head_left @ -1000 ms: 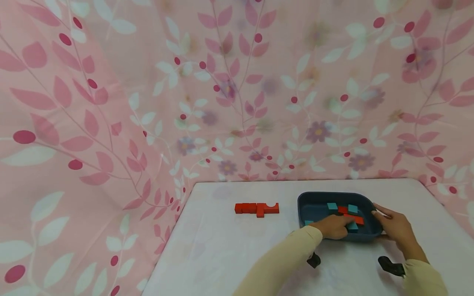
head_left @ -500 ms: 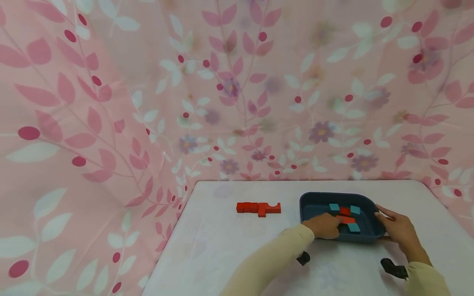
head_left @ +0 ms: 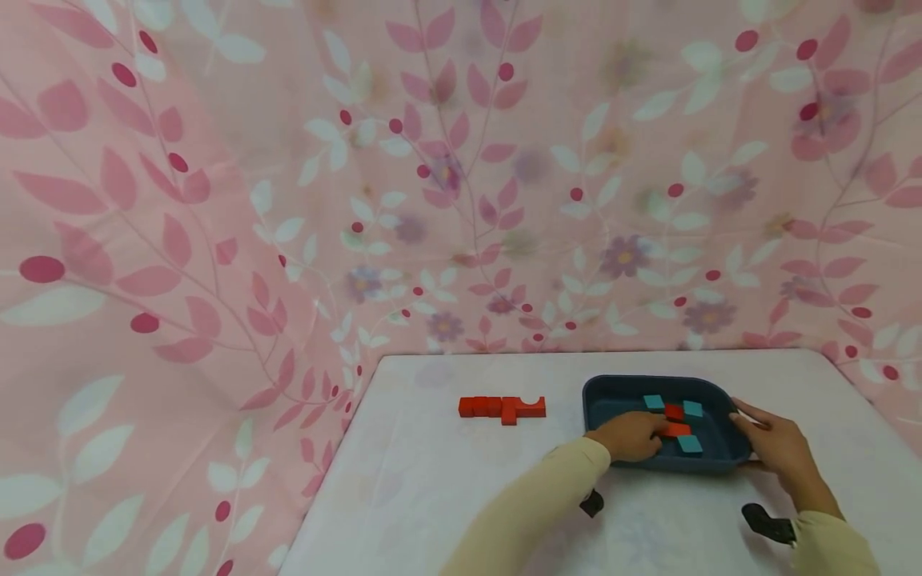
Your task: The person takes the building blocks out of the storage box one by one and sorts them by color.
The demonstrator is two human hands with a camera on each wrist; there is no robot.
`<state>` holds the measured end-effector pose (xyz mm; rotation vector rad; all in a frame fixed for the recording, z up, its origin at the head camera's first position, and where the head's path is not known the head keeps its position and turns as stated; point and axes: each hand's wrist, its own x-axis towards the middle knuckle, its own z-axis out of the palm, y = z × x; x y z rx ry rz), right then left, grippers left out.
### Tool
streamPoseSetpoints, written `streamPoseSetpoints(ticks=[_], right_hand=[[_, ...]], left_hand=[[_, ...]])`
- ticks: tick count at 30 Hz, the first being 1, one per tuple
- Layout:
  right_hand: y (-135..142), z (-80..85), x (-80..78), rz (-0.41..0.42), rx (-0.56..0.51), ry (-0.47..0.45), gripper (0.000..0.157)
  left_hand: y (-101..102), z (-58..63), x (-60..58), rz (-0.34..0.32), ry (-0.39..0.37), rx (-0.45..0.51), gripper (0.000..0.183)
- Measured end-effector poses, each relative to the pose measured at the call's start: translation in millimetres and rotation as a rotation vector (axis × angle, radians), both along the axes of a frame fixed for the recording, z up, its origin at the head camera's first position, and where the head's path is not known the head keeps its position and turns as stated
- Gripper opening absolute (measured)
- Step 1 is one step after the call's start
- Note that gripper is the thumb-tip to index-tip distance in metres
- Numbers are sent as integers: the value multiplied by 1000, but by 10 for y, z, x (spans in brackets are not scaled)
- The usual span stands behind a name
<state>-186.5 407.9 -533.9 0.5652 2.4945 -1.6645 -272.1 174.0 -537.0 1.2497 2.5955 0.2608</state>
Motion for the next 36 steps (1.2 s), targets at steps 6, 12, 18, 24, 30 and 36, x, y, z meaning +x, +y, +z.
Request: streamPoseSetpoints(ticks=[6,12,18,24,30,36], right_hand=[[-31,-16,-59,8,-8,6,79],[-62,-20,-84,17,8,16,78],[-47,-35,-73,20,-1,9,79],[28,-42,-53,-11,-2,-20,80],[48,-35,-62,-16,-8,-10,80],[52,-59,-75,-54,-2,-36,79]], left_hand=[[-57,4,-15,28,-11,-63,41],[-152,171,24,47,191,-138,14],[-139,67,-4,106,260,-80,23],[-64,-49,-22,160,175,37,24],[-53,2,-12,173,123,51,24],[-53,-27,-14,170,84,43,21]])
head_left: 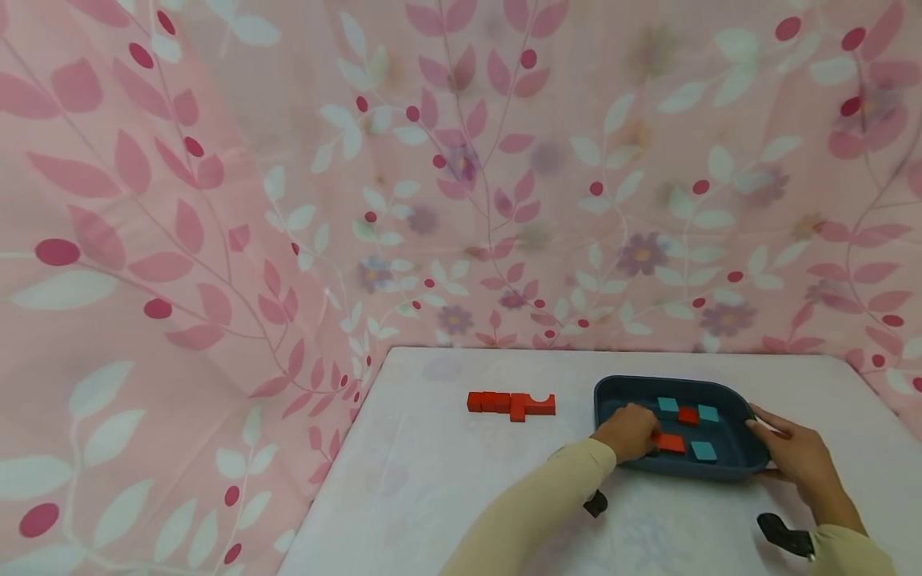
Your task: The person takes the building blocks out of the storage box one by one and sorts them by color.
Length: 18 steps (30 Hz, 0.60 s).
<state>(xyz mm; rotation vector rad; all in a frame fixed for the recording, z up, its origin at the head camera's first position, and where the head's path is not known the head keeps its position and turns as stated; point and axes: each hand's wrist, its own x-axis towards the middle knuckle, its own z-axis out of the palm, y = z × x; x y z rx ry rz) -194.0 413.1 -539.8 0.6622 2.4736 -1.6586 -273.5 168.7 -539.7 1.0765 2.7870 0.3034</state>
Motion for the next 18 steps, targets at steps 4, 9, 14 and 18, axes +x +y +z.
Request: streamPoseSetpoints(ticks=[4,9,14,18], right_hand=[[17,-38,-12,-3,-12,-12,82],[18,-82,-31,8,-18,-12,83],[15,-80,-45,-11,-10,-7,82],[17,-74,-36,-13,-7,-2,82]], left_hand=[[-54,7,-71,-93,92,-27,18],[-230,91,-203,-149,143,-23,24],[-415,278,-313,-157,139,49,27],[-576,425,-391,-154,143,92,30]])
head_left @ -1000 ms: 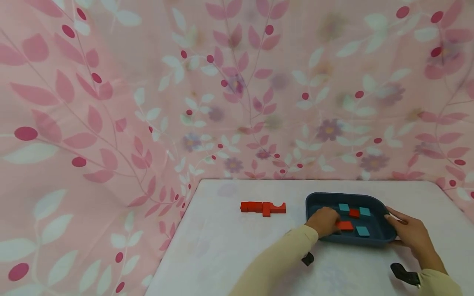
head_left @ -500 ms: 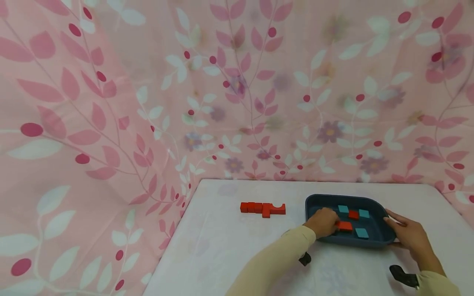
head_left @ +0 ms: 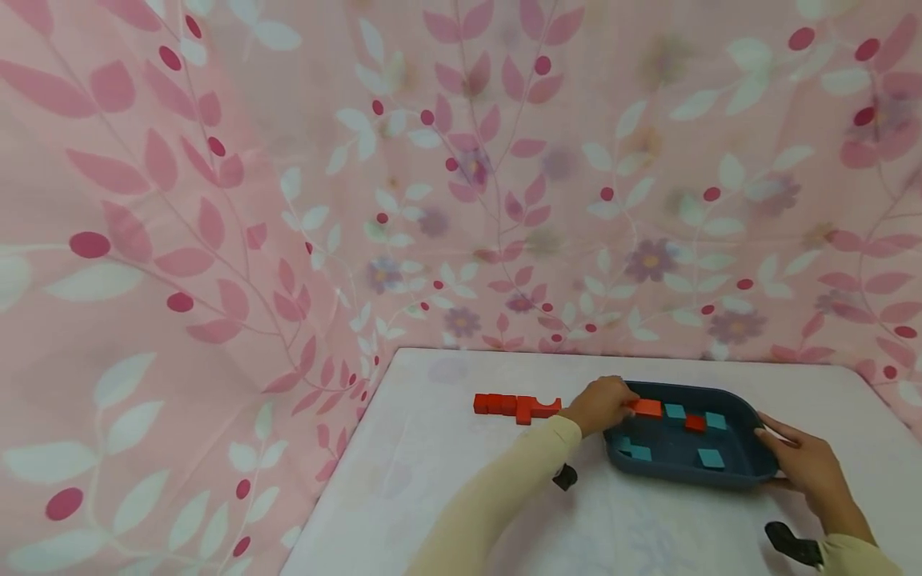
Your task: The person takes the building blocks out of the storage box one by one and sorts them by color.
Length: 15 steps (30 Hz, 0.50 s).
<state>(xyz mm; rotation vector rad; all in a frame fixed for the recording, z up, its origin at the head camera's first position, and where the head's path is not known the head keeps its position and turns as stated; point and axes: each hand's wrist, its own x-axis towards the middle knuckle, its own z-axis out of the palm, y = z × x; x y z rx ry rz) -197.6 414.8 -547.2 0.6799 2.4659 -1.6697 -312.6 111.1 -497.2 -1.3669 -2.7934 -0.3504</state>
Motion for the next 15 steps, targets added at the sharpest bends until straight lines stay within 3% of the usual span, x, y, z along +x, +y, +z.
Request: streamPoseSetpoints(ticks=[8,15], right_hand=[[-15,-41,-12,17,6,9,82],[-41,-72,-30,-55,5,-7,75]], left_hand=[[-467,214,-141,106,-16,19,35],[-962,223,-211,130,-27,65,33]])
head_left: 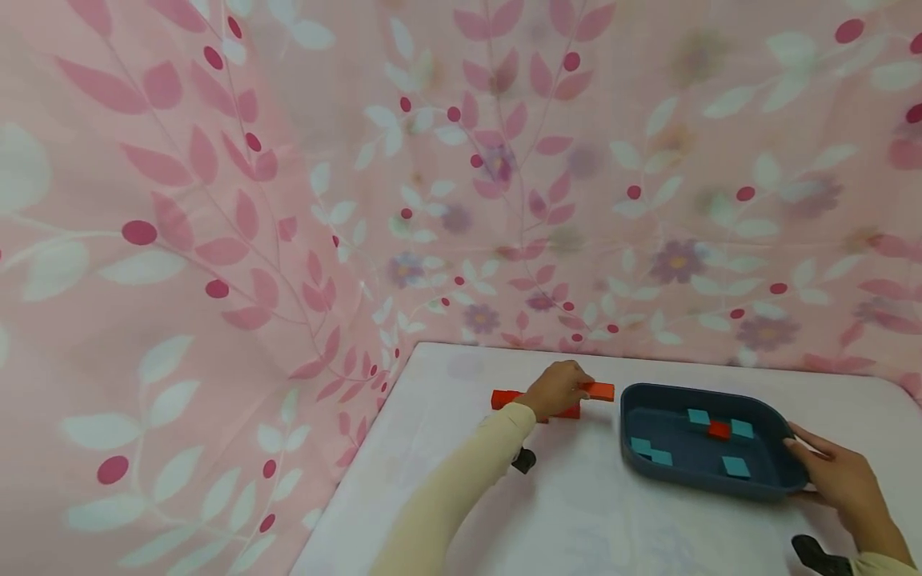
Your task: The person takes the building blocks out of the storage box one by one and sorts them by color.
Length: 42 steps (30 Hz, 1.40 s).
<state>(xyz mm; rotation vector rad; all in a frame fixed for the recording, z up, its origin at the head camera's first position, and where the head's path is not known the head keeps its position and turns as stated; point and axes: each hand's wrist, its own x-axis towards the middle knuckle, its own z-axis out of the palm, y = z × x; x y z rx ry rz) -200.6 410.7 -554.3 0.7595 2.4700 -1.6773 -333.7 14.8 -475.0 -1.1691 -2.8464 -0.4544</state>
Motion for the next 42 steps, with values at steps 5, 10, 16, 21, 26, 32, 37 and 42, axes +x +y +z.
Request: streamPoseSetpoints(ticks=[5,10,16,21,26,32,37,42], right_hand=[[45,-22,2,0,24,10,74],[41,-40,-10,-4,36,10,74],[18,-45,-3,11,27,17,75],[31,-48,11,8,34,19,75],[44,-49,-1,12,34,18,77],[33,-41,-9,-1,27,6,75],[24,-24,7,-8,31,-1,73],[32,4,19,14,25,5,77]], left_hand=[[-413,-70,-168,6,-23,50,31],[-827,-132,-281,88,-66,82,32],[-1311,-222,-323,179,-87,125,29],[-1661,-359,-337,206,-93,151,30],[-1899,-403,-287,221,-82,146,30],[-2050,-447,-282,254,-59,110,27],[-2111,-544,-308,242,-36,82,25],[-2138,-674,-323,240,-30,56,24]])
